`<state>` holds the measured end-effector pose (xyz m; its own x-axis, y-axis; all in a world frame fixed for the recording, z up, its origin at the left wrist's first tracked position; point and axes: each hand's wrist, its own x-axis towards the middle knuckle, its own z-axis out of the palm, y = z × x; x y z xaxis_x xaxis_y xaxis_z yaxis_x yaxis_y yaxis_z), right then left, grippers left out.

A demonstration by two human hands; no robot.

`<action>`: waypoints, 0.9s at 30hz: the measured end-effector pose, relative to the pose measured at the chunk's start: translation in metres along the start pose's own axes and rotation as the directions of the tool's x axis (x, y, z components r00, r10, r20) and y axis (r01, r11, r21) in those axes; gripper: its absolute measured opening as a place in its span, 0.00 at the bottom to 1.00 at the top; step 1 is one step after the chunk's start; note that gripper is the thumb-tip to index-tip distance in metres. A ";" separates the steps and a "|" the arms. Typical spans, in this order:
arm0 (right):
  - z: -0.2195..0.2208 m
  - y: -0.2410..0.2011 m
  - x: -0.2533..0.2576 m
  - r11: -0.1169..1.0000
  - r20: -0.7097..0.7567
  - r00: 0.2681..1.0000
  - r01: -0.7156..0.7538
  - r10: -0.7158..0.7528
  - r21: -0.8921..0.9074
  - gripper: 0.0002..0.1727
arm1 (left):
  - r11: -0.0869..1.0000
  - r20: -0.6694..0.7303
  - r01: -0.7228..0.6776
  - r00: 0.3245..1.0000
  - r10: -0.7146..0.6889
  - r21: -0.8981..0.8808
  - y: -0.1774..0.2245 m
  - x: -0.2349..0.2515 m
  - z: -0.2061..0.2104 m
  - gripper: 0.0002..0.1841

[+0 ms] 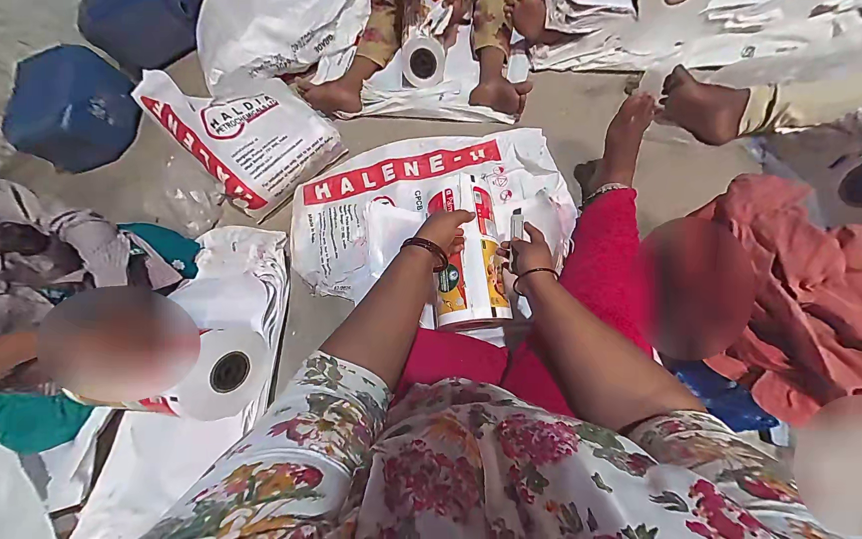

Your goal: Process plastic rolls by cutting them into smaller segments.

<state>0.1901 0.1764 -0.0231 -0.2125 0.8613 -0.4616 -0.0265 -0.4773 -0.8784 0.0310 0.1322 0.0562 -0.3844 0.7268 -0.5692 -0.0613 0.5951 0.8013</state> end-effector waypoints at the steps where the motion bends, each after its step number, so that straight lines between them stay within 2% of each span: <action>1: 0.002 0.003 0.001 1.000 -0.012 1.000 0.007 -0.007 -0.012 0.34 | 1.000 0.005 0.002 1.000 -0.003 0.019 0.000 0.002 0.000 0.31; 4: 0.003 0.004 0.001 1.000 -0.014 1.000 0.010 -0.010 -0.025 0.34 | 0.995 0.028 -0.013 1.000 0.010 0.103 -0.004 0.003 0.008 0.31; 7: 0.003 0.006 0.001 1.000 -0.009 1.000 0.016 -0.017 -0.020 0.34 | 0.953 0.051 -0.029 0.999 0.014 0.303 -0.005 0.000 0.026 0.31; 9: 0.002 0.007 0.000 1.000 -0.019 0.999 0.027 -0.027 0.003 0.34 | 0.905 0.067 -0.058 0.997 0.032 0.421 -0.002 -0.005 0.034 0.35; 11: 0.001 0.005 0.000 0.997 -0.032 0.997 0.067 -0.068 -0.032 0.34 | 0.858 0.105 -0.143 0.989 0.104 0.493 -0.003 -0.009 0.039 0.39; 13: -0.002 0.003 -0.002 0.967 -0.006 0.987 0.153 -0.158 -0.204 0.45 | 0.823 0.170 -0.270 0.962 0.212 0.500 -0.015 -0.008 0.040 0.38; 15: -0.004 -0.004 -0.006 0.865 0.041 0.969 0.236 -0.244 -0.442 0.59 | 0.816 0.233 -0.392 0.919 0.320 0.426 -0.035 -0.005 0.034 0.36; 16: -0.005 -0.009 -0.008 0.801 0.064 0.962 0.257 -0.266 -0.540 0.62 | 0.812 0.267 -0.450 0.890 0.371 0.371 -0.046 -0.002 0.030 0.36; 18: -0.009 -0.018 -0.010 0.705 0.092 0.946 0.293 -0.309 -0.646 0.61 | 0.791 0.334 -0.547 0.825 0.455 0.273 -0.061 0.004 0.024 0.35; 20: -0.018 -0.031 -0.013 0.612 0.090 0.935 0.296 -0.344 -0.733 0.55 | 0.684 0.385 -0.644 0.760 0.523 0.342 -0.068 -0.006 0.023 0.31; 22: -0.034 -0.042 -0.012 0.530 0.035 0.938 0.225 -0.344 -0.818 0.54 | 0.448 0.458 -0.703 0.705 0.541 0.552 -0.075 -0.016 0.025 0.28; 24: -0.049 -0.041 0.000 0.426 -0.069 0.954 0.065 -0.292 -0.902 0.56 | 0.162 0.541 -0.664 0.706 0.457 0.730 -0.087 -0.015 0.034 0.29; 25: -0.052 -0.035 0.004 0.365 -0.108 0.957 -0.001 -0.271 -0.931 0.56 | 0.039 0.573 -0.641 0.710 0.408 0.766 -0.093 -0.017 0.038 0.26; 26: -0.052 -0.030 0.006 0.311 -0.119 0.954 -0.028 -0.277 -0.950 0.54 | -0.019 0.595 -0.639 0.705 0.386 0.769 -0.095 -0.017 0.040 0.23; 27: -0.048 -0.024 0.005 0.271 -0.097 0.952 -0.016 -0.290 -0.962 0.53 | -0.021 0.601 -0.644 0.701 0.384 0.764 -0.095 -0.018 0.040 0.21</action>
<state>0.2369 0.2007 -0.0102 -0.0995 0.9753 -0.1973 0.9363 0.0247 -0.3504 0.0807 0.0768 -0.0172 0.2610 0.9439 -0.2024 0.9532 -0.2188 0.2088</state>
